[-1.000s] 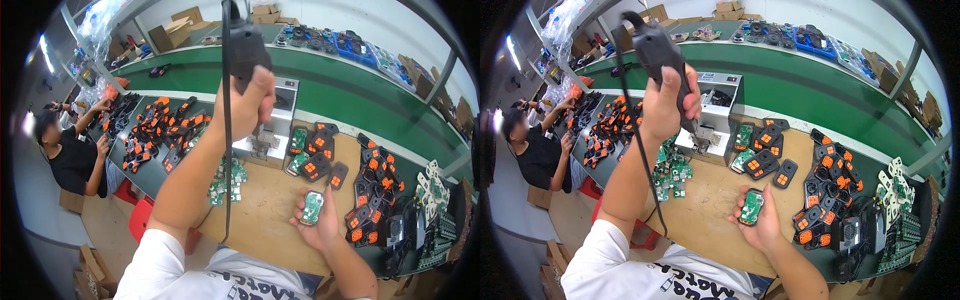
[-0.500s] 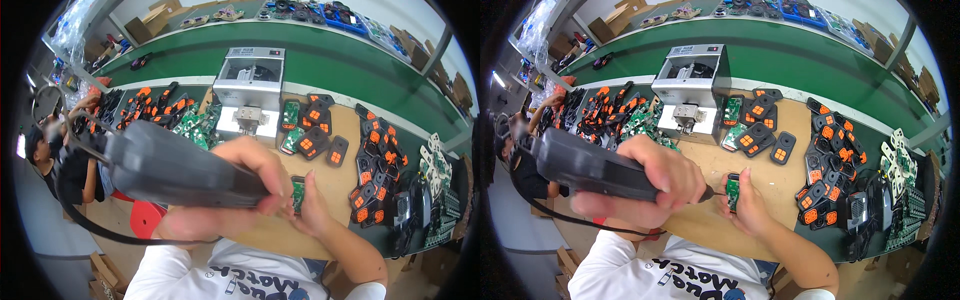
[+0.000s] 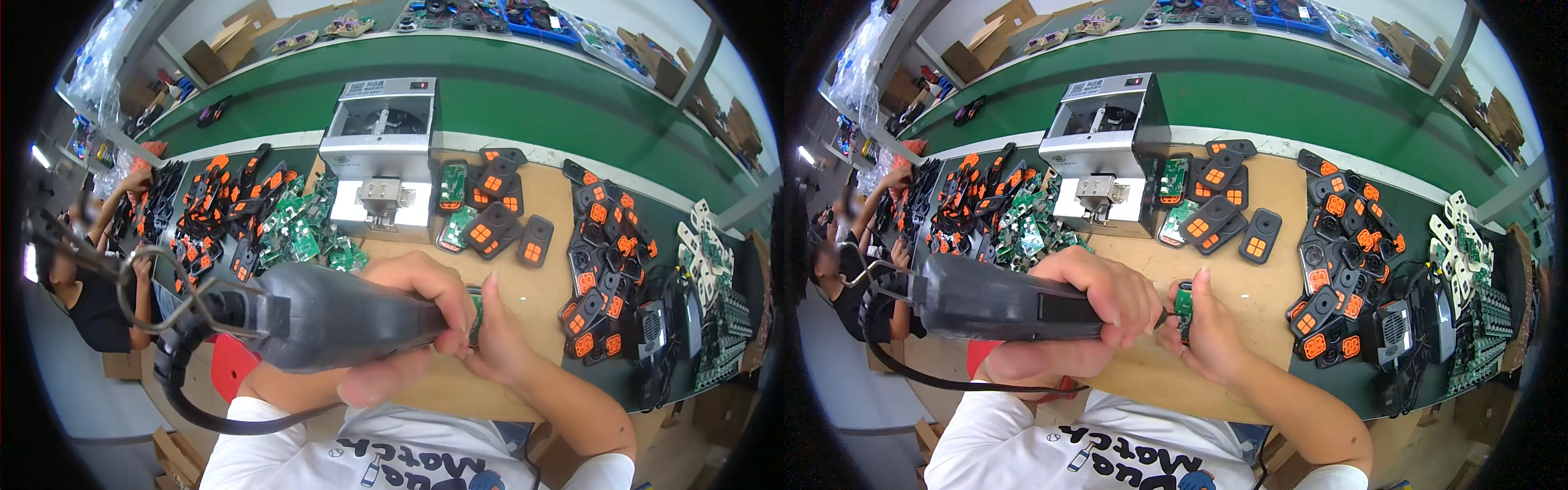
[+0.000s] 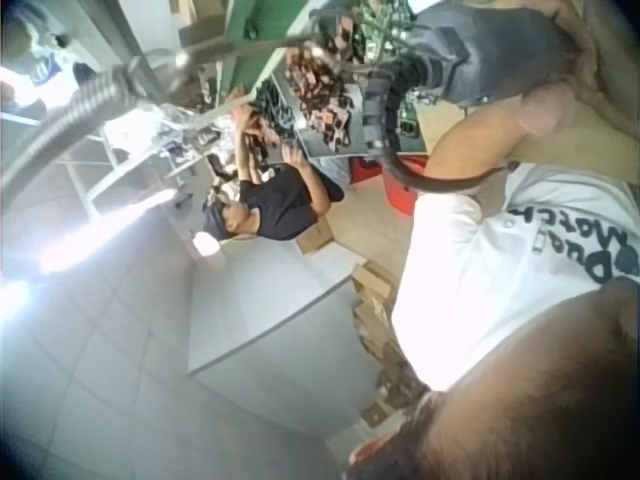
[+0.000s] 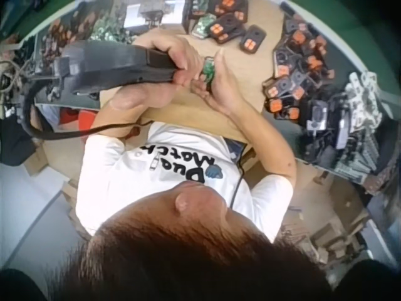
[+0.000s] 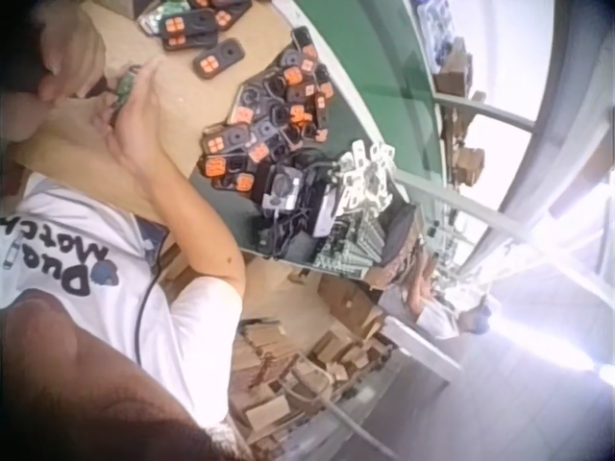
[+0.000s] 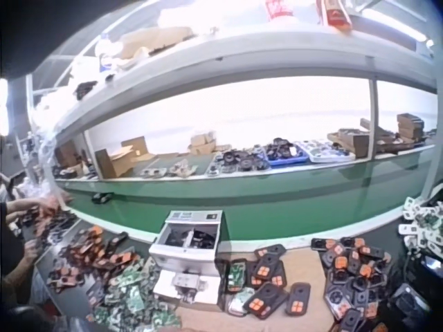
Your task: Assembling electronic components onto circuit boards and into housings using a handheld tool.
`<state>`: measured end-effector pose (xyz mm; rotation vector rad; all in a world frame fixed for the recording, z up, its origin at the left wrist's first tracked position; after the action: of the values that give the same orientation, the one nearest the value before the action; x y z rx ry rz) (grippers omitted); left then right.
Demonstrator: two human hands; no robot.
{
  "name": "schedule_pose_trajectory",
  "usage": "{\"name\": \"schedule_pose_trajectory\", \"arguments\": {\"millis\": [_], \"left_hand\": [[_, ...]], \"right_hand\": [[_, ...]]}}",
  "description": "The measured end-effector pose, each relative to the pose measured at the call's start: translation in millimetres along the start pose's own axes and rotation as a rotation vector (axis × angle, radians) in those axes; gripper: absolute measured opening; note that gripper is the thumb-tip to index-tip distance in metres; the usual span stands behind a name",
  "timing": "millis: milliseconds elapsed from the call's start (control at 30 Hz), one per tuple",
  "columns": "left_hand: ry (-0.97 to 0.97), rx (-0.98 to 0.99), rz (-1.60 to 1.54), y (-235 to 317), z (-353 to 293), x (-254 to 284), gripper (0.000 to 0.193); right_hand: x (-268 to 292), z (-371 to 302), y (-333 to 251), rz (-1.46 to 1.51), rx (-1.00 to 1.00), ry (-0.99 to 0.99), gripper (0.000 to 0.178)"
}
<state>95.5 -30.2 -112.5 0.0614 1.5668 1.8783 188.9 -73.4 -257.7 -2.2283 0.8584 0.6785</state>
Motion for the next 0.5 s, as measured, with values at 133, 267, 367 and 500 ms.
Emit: {"name": "schedule_pose_trajectory", "arguments": {"millis": [133,267,367,500], "left_hand": [[0.034,0.017,-0.071,3.5,3.3,-4.1,0.081],[-0.086,0.032,-0.023,-0.4,5.6,2.9,0.081],[-0.155,-0.032,-0.179,0.0,8.0,-0.4,0.085],[-0.156,0.048,-0.002,2.3,7.0,1.2,0.085]], "right_hand": [[-3.9,-2.0,-3.2,-0.027,0.009,-0.078,0.058],[-8.2,-5.9,-4.7,-0.050,0.013,-0.050,0.058],[-9.1,-7.2,-4.5,-0.069,0.017,-0.060,0.058],[-7.1,-6.4,-1.3,-0.013,0.021,-0.114,0.054]]}}
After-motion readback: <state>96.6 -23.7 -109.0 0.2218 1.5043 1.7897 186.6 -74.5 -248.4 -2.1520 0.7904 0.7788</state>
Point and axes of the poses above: each hand's wrist, its own z-axis towards the middle knuckle, its own x-axis out of the back of the hand, y = z × x, the point moved 6 cm from there along z, towards the middle knuckle, and after that the axes turned 8 degrees about y, right-handed, at the moved point
